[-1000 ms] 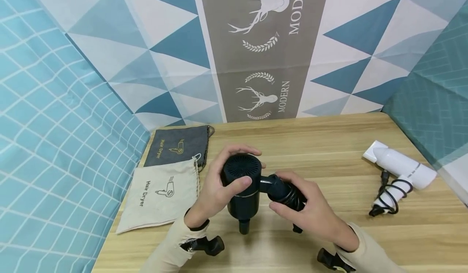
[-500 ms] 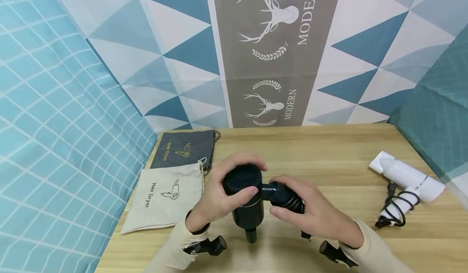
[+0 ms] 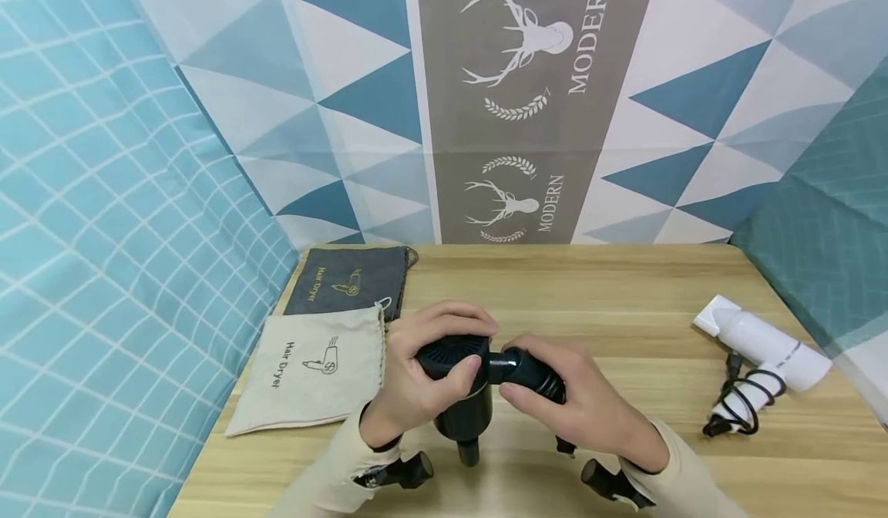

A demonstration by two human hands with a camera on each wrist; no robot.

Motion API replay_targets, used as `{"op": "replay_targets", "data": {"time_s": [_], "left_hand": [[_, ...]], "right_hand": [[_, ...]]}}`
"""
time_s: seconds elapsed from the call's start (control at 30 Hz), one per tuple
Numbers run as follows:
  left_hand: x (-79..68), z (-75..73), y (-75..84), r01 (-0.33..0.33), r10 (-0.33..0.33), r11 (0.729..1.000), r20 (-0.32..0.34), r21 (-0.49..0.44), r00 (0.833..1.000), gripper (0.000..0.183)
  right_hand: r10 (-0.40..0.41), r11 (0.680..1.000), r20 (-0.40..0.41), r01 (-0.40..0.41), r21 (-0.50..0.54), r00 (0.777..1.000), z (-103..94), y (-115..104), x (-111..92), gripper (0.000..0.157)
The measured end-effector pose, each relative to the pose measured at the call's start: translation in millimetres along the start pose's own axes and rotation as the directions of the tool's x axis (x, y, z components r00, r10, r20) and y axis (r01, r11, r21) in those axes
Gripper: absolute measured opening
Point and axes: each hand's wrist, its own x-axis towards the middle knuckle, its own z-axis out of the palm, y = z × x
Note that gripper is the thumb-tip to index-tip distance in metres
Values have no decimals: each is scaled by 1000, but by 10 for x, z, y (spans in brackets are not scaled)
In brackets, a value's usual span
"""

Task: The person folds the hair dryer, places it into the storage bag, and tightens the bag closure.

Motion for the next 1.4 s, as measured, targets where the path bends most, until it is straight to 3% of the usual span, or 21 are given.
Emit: {"op": "replay_targets", "data": {"time_s": [0.27, 0.57, 0.8, 1.03, 1.23, 1.4], "left_hand": [[-55, -28, 49, 7, -7, 1000, -66, -13, 998, 22], [26, -31, 27, -4, 1, 999, -80, -41, 997, 21], [18, -21, 7, 9, -12, 999, -84, -44, 996, 20], [23, 6, 9, 27, -33, 998, -110, -55, 993, 20], [1, 52, -1, 49, -58, 997, -165, -62, 985, 18], [-17, 123, -15, 58, -69, 996, -196, -65, 978, 18]], "right_hand": [[26, 999, -14, -25, 31, 1000, 101, 10, 14, 25], [-31, 1000, -91, 31, 2, 995, 111, 41, 57, 25], [-114, 993, -173, 116, -2, 978, 177, 108, 48, 29], [-125, 991, -239, 131, 9, 963, 221, 145, 29, 30], [-133, 986, -347, 158, 45, 929, 341, 169, 36, 25], [-157, 985, -471, 172, -12, 868, 468, 189, 28, 18]]}}
